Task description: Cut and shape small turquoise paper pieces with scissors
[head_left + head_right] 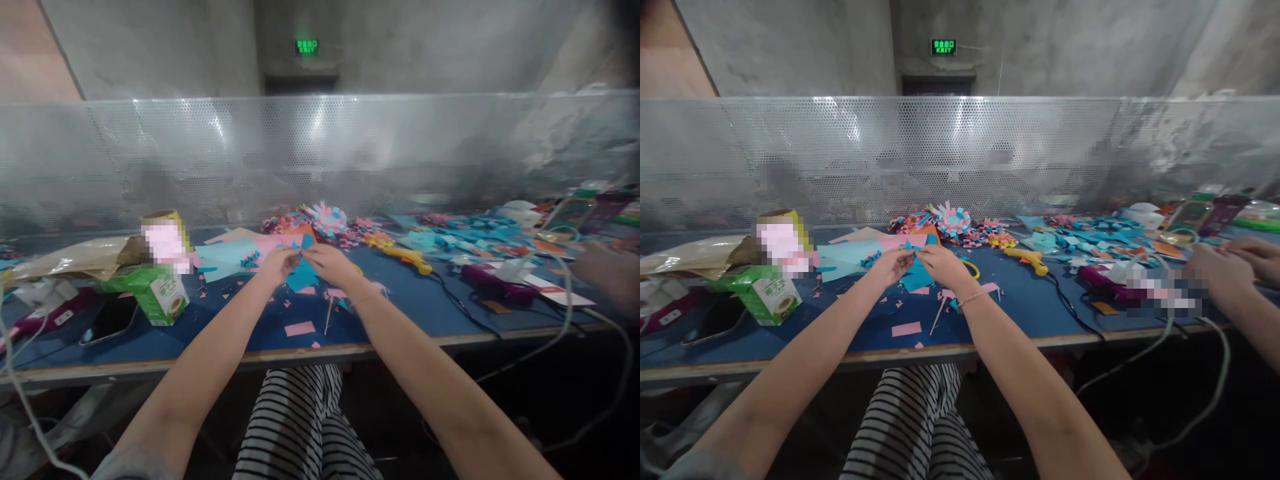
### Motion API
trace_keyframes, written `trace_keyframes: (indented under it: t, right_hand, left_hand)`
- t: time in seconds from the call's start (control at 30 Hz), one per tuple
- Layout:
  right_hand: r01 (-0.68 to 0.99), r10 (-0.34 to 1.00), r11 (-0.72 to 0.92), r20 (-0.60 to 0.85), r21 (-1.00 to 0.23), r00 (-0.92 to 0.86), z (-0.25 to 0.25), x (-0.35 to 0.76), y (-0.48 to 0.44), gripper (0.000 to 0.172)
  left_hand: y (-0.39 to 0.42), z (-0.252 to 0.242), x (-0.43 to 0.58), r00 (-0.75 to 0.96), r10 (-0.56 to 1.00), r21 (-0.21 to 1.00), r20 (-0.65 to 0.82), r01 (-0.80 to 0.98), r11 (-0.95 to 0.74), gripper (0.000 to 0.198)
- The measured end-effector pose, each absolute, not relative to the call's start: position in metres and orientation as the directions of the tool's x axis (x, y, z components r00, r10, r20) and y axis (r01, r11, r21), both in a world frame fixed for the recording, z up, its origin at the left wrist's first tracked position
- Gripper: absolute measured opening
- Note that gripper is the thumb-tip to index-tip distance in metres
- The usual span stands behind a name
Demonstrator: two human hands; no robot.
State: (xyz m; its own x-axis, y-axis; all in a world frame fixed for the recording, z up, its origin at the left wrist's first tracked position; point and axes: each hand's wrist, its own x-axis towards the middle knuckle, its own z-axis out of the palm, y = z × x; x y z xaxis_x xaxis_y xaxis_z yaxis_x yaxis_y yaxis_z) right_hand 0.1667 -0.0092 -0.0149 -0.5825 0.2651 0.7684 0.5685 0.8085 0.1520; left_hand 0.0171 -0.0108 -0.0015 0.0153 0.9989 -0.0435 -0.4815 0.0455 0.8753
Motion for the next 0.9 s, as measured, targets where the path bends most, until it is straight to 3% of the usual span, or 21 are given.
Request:
trace_keyframes:
  t: [0.1,0.2,0.47,0.73,0.9]
  right_hand:
    - [0.564,0.277,0.796,0.698,0.218,-0.661,-0.014,0.169,-0.008,0.027]
    - [0.563,0.308,0.800,0.664,0.207,-0.682,-0.016,0.170,-0.005,0.028]
    - [0.542,0.412,0.835,0.765,-0.099,-0.495,-0.020,0.169,-0.001,0.024]
    - [0.551,0.476,0.811,0.768,-0.195,-0.429,-0.019,0.165,-0.006,0.023]
    - [0.526,0.574,0.768,0.758,-0.366,-0.309,-0.017,0.161,-0.006,0.022]
  left_hand:
    - [-0.009,-0.002,0.015,0.044,0.997,0.897,-0.056,-0.436,0.070,0.018]
    - [-0.008,-0.003,0.014,0.037,0.997,0.907,-0.065,-0.415,0.075,0.018]
    - [-0.010,0.001,0.011,0.041,0.999,0.902,-0.036,-0.428,0.050,0.015]
    - [-0.015,0.003,0.013,0.081,0.997,0.929,0.017,-0.369,0.014,0.014]
    - [-0.015,0.002,0.015,0.093,0.995,0.931,0.042,-0.365,-0.005,0.019]
